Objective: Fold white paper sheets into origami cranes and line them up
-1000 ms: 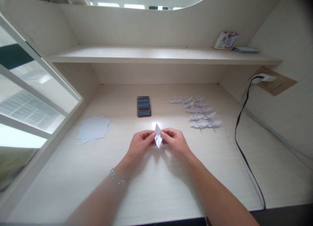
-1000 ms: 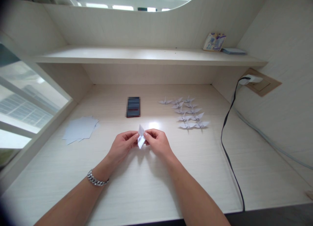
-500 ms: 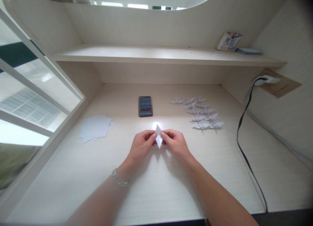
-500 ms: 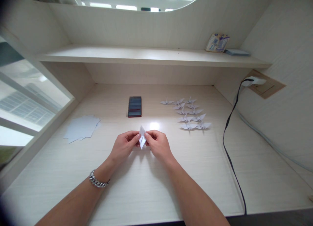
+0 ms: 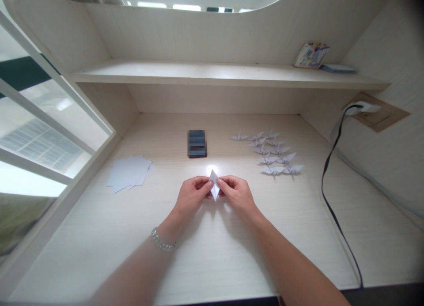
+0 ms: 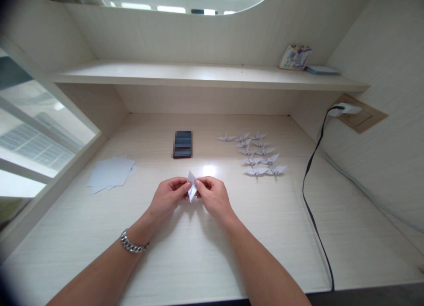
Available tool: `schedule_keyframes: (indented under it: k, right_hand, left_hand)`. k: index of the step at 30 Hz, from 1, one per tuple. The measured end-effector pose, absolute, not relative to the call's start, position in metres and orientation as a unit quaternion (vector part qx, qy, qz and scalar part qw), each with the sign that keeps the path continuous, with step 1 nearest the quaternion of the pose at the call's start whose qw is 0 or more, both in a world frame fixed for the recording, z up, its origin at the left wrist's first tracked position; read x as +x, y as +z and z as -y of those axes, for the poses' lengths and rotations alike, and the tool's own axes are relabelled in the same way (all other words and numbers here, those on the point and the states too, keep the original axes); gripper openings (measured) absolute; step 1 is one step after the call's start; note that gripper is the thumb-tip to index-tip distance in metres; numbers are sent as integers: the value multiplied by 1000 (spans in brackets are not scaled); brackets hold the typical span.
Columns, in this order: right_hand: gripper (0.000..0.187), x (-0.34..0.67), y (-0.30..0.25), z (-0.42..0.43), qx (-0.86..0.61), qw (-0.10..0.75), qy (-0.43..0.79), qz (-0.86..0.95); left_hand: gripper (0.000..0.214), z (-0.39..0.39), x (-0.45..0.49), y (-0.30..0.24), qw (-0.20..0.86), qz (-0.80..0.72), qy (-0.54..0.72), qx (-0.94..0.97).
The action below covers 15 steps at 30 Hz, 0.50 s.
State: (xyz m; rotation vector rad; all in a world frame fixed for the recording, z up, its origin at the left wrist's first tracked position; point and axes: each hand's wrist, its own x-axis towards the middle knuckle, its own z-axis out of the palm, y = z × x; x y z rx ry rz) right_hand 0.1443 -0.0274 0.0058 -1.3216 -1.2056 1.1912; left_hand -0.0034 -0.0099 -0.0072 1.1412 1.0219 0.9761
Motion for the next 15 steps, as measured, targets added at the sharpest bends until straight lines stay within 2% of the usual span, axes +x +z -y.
schedule_keyframes:
  k: [15]
  right_hand:
    - [25,143,8,28,-535,466,494,503]
  left_hand:
    - [25,12,-3,0,627,-445,432,472]
